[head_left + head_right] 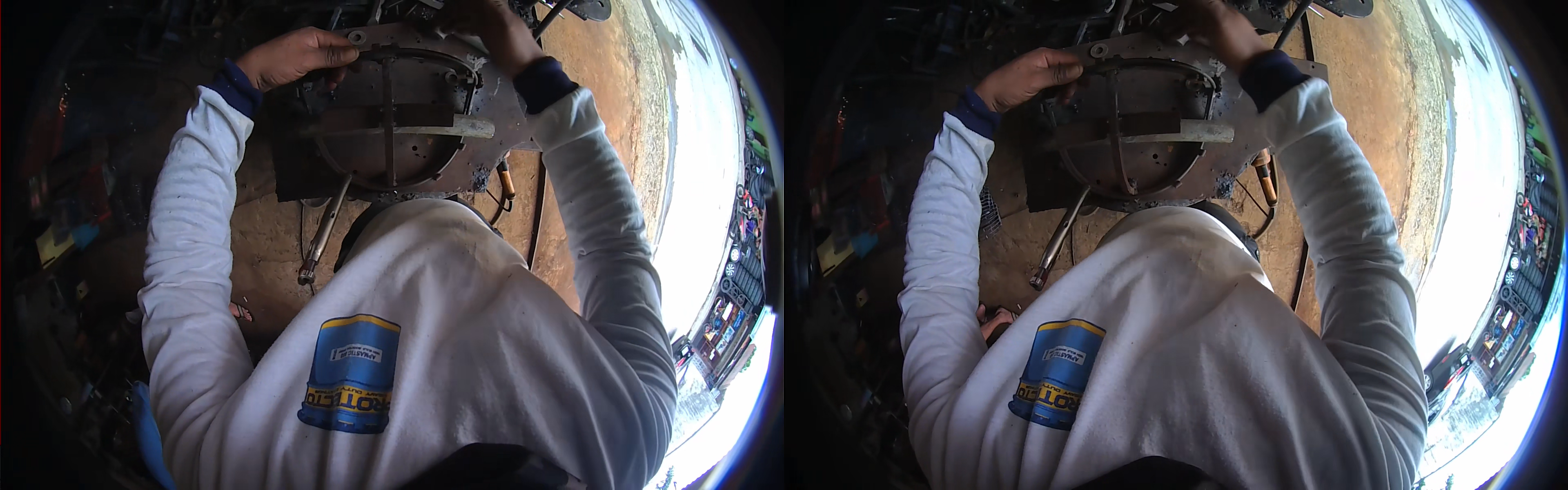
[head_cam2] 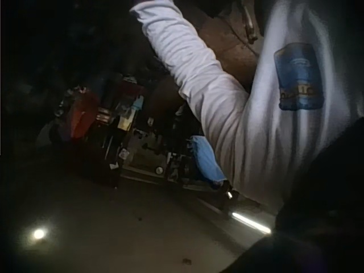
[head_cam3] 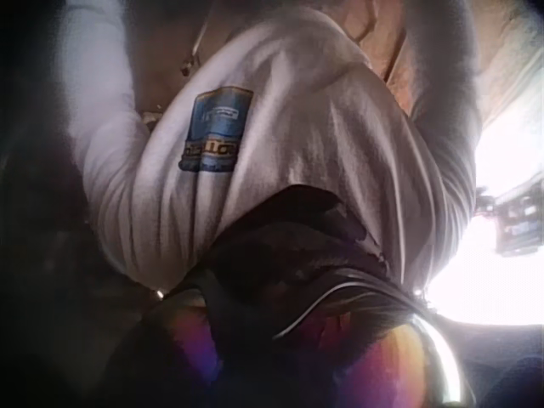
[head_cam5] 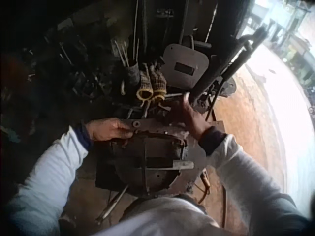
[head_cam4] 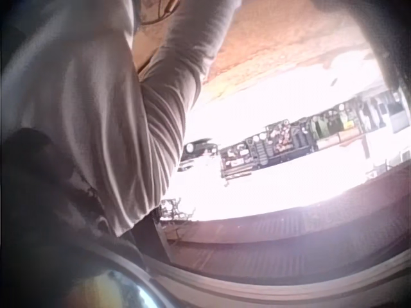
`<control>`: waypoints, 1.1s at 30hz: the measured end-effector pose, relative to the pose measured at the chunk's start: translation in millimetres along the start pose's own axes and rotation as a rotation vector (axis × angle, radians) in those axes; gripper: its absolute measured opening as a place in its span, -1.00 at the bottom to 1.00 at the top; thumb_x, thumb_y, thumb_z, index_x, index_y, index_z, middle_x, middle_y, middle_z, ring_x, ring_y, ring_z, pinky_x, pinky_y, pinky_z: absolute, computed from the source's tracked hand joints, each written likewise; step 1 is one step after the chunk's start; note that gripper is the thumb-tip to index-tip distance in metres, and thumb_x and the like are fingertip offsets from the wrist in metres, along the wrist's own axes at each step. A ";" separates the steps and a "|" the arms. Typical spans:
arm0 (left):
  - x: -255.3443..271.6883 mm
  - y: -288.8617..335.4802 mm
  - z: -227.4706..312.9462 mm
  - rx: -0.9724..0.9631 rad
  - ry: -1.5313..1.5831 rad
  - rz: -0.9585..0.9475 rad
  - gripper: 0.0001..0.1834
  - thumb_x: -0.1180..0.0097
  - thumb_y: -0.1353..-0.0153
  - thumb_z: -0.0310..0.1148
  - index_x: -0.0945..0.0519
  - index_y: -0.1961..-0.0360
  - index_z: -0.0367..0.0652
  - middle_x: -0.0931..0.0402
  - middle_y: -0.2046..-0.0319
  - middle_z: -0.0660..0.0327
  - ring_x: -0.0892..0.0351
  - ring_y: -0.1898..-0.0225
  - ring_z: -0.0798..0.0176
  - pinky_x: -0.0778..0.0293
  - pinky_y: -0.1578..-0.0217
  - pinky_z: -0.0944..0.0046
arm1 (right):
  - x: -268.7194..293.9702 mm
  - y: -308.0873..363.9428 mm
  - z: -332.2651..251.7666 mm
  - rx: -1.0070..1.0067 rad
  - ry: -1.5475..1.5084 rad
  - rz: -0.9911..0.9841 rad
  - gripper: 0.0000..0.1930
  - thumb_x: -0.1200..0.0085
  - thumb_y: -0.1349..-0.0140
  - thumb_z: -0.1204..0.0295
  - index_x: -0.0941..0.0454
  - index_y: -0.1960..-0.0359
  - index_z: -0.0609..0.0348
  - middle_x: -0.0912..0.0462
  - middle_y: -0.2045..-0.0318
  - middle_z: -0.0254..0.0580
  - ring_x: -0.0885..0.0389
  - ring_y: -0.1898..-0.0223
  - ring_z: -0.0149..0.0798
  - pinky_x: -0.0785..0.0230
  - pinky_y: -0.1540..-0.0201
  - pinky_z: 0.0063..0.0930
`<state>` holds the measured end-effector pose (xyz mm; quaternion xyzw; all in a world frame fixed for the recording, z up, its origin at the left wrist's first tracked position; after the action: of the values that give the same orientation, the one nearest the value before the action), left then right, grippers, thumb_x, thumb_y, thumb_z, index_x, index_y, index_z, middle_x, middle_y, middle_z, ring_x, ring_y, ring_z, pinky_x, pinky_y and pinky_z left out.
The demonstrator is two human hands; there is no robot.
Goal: The person uses an angle grinder to smooth and shape metal pieces on a fabrication table and then twists wires together by hand.
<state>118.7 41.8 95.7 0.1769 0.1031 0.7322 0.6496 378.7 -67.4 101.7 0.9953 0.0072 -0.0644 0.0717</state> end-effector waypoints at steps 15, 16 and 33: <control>-26.8 16.4 31.5 -0.390 -0.689 0.541 -0.77 -0.18 -0.20 -0.37 -0.62 0.19 -0.30 -0.60 0.32 0.13 -0.59 0.26 0.21 -0.46 0.20 0.32 | 77.2 230.7 87.7 -0.255 0.147 0.906 -0.33 0.38 -0.37 -0.20 -0.53 -0.04 0.11 -0.60 0.28 -0.26 -0.50 0.20 -0.40 -0.28 0.08 -0.46; -29.7 17.6 34.9 -0.449 -0.766 0.581 -0.79 -0.19 -0.19 -0.41 -0.63 0.19 -0.30 -0.59 0.34 0.11 -0.60 0.28 0.16 -0.46 0.23 0.31 | 71.9 238.4 90.6 -0.253 0.140 0.920 -0.33 0.38 -0.37 -0.20 -0.53 -0.04 0.11 -0.60 0.28 -0.26 -0.50 0.20 -0.40 -0.28 0.08 -0.46; -67.7 66.5 155.5 -0.187 -0.573 0.707 -0.76 -0.02 -0.36 -0.30 -0.55 0.11 -0.25 -0.46 0.44 0.36 -0.42 0.45 0.54 -0.34 0.43 0.49 | 56.9 295.2 162.3 -0.129 0.133 0.872 -0.54 0.06 -0.37 0.08 -0.56 0.16 0.34 -0.53 0.48 -0.33 -0.44 0.43 -0.48 -0.33 0.33 -0.54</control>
<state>125.4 -46.3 254.9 0.3371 -0.2135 0.8365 0.3755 421.5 -382.6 -23.0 0.9007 -0.4046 0.0369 0.1537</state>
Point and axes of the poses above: each hand's wrist, its own y-axis away from the middle knuckle, its own x-axis out of the back of the hand, z = x × y, the point moved 2 cm from there along -y, towards the middle knuckle
